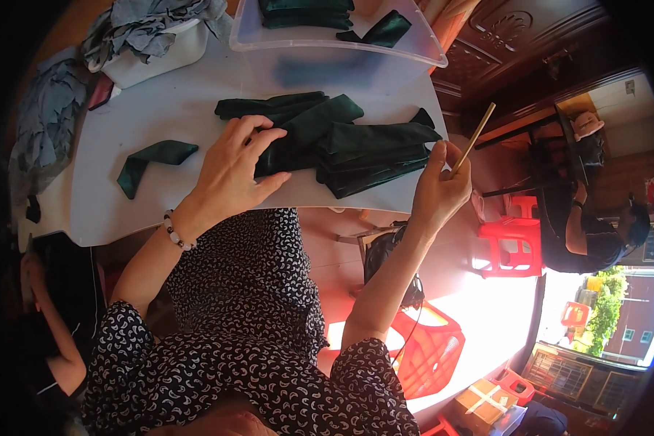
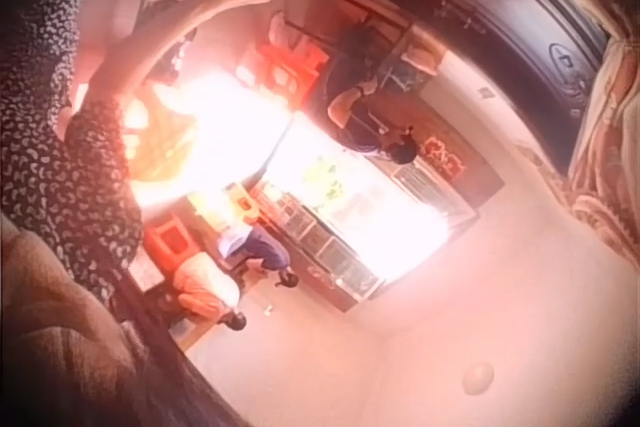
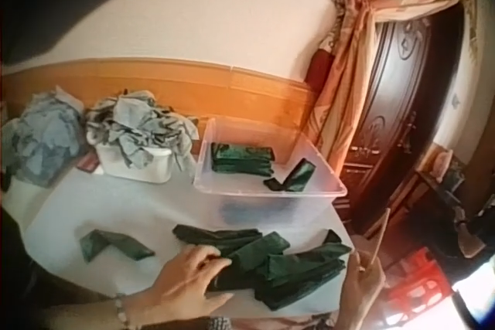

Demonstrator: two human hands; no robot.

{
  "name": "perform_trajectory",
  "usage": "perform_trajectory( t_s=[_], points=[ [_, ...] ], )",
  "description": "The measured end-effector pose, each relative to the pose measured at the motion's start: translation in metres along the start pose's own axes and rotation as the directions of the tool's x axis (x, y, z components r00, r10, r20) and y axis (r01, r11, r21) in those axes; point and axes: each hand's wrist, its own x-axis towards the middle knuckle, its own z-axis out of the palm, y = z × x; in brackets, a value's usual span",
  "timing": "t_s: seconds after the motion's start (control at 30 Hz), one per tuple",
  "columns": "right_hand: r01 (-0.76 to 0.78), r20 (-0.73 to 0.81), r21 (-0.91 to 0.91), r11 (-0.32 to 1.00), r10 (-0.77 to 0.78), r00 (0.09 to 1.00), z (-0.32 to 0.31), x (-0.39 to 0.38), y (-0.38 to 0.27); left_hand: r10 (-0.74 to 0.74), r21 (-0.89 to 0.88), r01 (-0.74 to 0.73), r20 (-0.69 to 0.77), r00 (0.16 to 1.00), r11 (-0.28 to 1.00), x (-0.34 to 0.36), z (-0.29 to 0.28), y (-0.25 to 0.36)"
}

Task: Using a wooden stick to shape or turn inside out small strips of dark green leather.

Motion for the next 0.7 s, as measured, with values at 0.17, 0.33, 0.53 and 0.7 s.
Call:
perform_trajectory(
  t_s=[0.17, 0.33, 0.53, 0.7],
  points=[
    [0.085, 0.113, 0.16, 0.983, -0.104, 0.988, 0.001, -0.038, -0.037, -0.034, 0.041, 0.036, -0.051, 0.998, 0.998, -0.018, -0.009, -0.009],
    [-0.099, 0.194, 0.332, 0.938, 0.035, 0.98, -0.025, -0.1, -0.082, 0.081, -0.202, -0.144, -0.291, 0.953, 0.969, -0.053, -0.019, 0.001],
    [-0.152, 0.664, 0.514, 0.844, -0.279, 0.694, -0.002, -0.153, -0.136, -0.011, -0.179, -0.108, -0.564, 0.826, 0.978, -0.098, -0.061, -0.023],
    [-0.18, 0.79, 0.452, 0.874, -0.298, 0.536, 0.032, -0.179, -0.16, -0.129, -0.173, 0.022, -0.639, 0.758, 0.985, -0.125, -0.087, -0.05]
  ],
)
